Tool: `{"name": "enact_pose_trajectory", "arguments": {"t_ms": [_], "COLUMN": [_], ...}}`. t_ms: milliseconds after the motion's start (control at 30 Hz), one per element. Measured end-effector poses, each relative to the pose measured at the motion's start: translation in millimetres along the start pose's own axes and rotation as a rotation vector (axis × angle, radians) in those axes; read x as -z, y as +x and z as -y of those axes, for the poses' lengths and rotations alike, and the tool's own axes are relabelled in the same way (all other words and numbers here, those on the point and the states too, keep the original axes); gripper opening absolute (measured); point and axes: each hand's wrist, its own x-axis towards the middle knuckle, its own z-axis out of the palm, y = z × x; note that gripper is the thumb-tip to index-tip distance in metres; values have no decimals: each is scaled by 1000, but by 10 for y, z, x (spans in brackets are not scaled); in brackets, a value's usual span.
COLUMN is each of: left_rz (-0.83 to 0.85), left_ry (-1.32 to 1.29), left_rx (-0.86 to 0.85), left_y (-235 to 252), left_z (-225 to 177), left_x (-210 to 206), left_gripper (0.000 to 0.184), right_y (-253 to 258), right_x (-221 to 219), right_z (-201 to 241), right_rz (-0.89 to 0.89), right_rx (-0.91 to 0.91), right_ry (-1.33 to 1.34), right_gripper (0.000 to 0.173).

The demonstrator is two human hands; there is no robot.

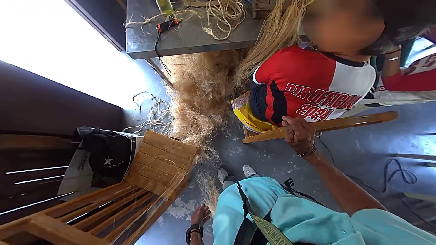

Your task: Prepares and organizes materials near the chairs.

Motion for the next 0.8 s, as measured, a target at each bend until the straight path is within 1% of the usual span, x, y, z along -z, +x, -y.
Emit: {"name": "enact_pose_trajectory", "arguments": {"t_ms": [233,367,400,467,533,800], "left_rz": [2,-5,1,12,9,13], "left_ry": [32,49,52,42,38,37], "left_rx": [25,30,30,35,33,7], "left_y": [73,-184,-184,-20,35,19], "left_z": [62,-107,-112,-36,-34,-96], "left_x": [-14,-74,-70,-39,-33,-1], "left_gripper": [41,39,39,40,41,41], "right_y": [-22,-9,-8,-6,-1,-1], "right_x": [-23,-22,-21,-18,-16,-12], "right_z": [-6,2,5,4,9,21], "right_rz": [-19,-28,-29,-28,-26,-29], "right_rx": [-7,1,0,0,-1,-8], "right_ry": [-19,-16,-14,-13,-17,-21], "right_gripper": [26,27,26,26,26,26]}}
